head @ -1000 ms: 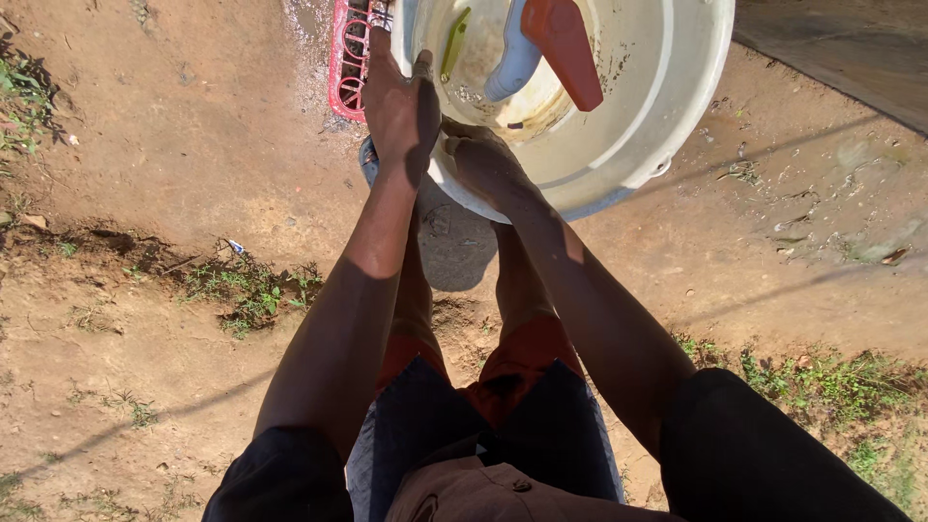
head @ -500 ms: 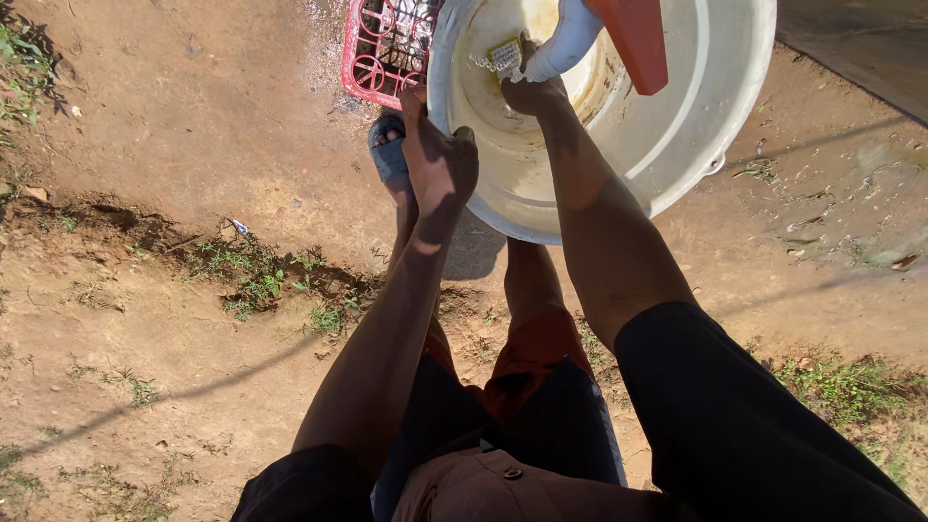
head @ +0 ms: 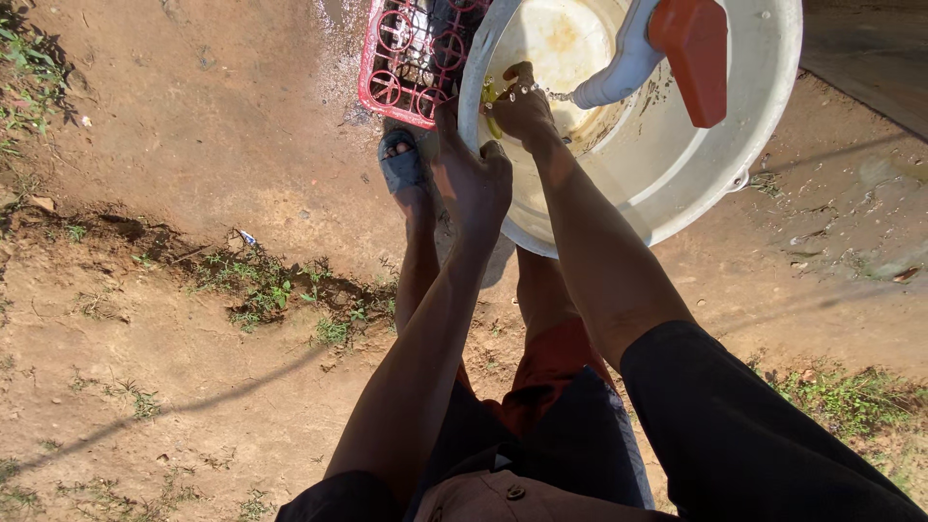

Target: The person washes a white plastic bucket by scrubbing the interior and exterior with a sponge and rinsing it with water from an outdoor tap.

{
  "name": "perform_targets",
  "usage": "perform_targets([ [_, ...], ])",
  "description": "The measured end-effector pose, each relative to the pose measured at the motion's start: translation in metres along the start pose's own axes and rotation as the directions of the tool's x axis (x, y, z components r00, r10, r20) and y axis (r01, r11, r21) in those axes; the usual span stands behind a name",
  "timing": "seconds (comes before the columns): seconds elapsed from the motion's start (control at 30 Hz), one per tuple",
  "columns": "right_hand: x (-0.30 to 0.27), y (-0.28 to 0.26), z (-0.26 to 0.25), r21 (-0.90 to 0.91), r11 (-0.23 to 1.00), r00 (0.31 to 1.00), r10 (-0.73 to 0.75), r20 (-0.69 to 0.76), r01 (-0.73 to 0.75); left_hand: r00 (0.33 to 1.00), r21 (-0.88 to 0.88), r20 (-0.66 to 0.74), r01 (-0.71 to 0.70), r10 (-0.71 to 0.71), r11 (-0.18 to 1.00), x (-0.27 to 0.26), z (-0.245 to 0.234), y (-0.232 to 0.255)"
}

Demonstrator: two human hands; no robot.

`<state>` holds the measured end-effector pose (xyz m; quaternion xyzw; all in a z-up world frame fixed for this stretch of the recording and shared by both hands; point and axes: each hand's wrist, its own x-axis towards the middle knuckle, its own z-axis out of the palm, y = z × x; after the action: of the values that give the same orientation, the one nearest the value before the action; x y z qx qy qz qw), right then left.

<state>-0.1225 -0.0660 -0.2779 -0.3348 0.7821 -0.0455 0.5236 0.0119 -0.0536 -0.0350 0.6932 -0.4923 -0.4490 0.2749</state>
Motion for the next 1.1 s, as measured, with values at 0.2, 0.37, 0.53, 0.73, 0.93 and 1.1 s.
perform_targets([
  [0.2, -0.020, -0.018, 0.010, 0.042, 0.998, 0.993, 0.030, 0.112, -0.035, 1.000, -0.116, -0.007, -0.012, 0.011, 0.993, -0.028, -0.019, 0.005],
  [0.37, -0.007, -0.018, 0.021, -0.223, 0.968, 0.993, -0.120, -0.011, 0.114, 0.878, -0.129, 0.146, 0.473, -0.455, 0.872, -0.042, -0.031, -0.001],
  [0.53, -0.014, -0.012, 0.014, -0.465, 0.869, 0.962, -0.045, 0.269, 0.170, 0.971, -0.302, 0.237, 0.116, -0.044, 0.946, 0.024, -0.024, -0.022],
  [0.73, -0.073, -0.056, -0.006, 0.789, 0.613, 0.982, -0.162, 0.097, 0.024, 0.943, -0.373, 0.325, 0.064, 0.066, 0.925, 0.071, -0.015, -0.026],
  [0.93, -0.163, -0.081, -0.004, 0.879, 0.476, 0.980, -0.191, 0.061, 0.038, 0.941, -0.456, 0.314, 0.266, -0.126, 0.849, 0.026, -0.025, -0.040],
  [1.1, -0.138, -0.052, -0.011, 0.991, 0.103, 0.972, -0.227, -0.057, 0.083, 0.962, -0.596, 0.266, 0.210, -0.056, 0.775, -0.028, -0.005, -0.047],
])
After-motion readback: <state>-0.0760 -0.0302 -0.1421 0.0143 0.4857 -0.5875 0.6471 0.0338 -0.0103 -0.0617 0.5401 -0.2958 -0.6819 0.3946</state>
